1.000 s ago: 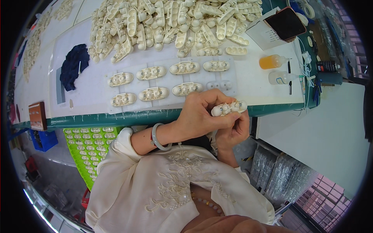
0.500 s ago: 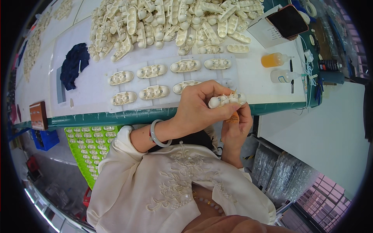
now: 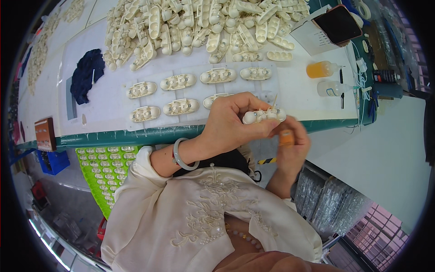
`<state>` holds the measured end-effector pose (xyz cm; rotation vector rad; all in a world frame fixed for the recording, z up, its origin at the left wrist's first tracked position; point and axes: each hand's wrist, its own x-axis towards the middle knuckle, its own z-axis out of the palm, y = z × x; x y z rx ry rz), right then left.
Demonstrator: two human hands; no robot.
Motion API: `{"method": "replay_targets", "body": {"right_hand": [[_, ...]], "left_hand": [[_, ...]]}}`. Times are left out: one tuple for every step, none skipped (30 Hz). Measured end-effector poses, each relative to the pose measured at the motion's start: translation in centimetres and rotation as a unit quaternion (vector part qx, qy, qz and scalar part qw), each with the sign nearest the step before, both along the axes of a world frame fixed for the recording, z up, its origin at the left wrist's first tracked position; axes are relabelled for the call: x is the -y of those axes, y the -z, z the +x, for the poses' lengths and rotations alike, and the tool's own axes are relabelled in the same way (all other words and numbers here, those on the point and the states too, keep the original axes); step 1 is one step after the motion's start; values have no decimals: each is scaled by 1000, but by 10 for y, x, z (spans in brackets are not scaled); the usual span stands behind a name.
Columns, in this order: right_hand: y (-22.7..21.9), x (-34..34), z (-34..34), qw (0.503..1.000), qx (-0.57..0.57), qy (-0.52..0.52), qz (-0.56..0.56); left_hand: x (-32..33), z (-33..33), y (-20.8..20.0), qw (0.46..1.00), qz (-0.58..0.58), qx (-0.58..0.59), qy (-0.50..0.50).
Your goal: Assemble small plastic components by applying liquid adhesive and placing them into a sorted tray.
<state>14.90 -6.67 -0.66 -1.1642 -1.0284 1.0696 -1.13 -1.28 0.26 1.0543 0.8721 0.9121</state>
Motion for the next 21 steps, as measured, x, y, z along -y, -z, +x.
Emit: {"method": "replay_targets", "body": {"right_hand": [[-2,-1,9,1000,22,-7,7],[-7,-4,13,1000,23,-3,6],[-16,-11,15,994,103,10,46],[-23,-18,15,979,182,22,87],[-27,-22,15,979,183,25,86],[-30,-25,15,982,176,-38,60],[-34,-28,15,980,169,-103,33],[-38,-31,11,981,164,-102,6],[-37,-33,12,981,165,-103,5],[-38,-34,14,980,164,-116,4],[-38,-35,15,978,163,-128,3],[-38,-36,15,978,164,-131,0],[-37,-37,15,977,162,-138,0],[-37,-37,14,976,160,-144,0],[-37,-37,14,976,160,-145,-2],[-36,-36,13,973,182,-140,10],[-35,-36,13,970,204,-134,22],[-33,-33,10,970,204,-133,21],[-31,-29,7,970,215,-96,62],[-29,-25,5,967,226,-58,104],[-29,-22,4,967,227,-57,104]], "left_hand": [[0,1,1,999,27,-19,6],[1,2,2,999,26,-18,10],[2,5,2,999,30,0,-12],[2,6,2,999,36,18,-33],[3,7,3,999,36,19,-30],[4,8,4,998,52,7,-45],[5,9,5,996,68,-5,-62],[5,11,6,996,67,-4,-63],[5,12,7,992,104,-29,-72],[6,12,7,985,139,-53,-82],[5,12,6,986,137,-53,-84],[4,12,5,972,197,-93,-92],[3,11,3,952,257,-134,-99],[4,10,2,952,255,-134,-100],[4,10,0,938,290,-159,-101],[4,10,0,922,326,-183,-102],[5,10,1,922,325,-183,-102],[5,10,3,918,338,-184,-100],[5,10,4,912,352,-186,-98],[6,11,4,913,352,-185,-97],[7,11,3,914,350,-181,-99]]}}
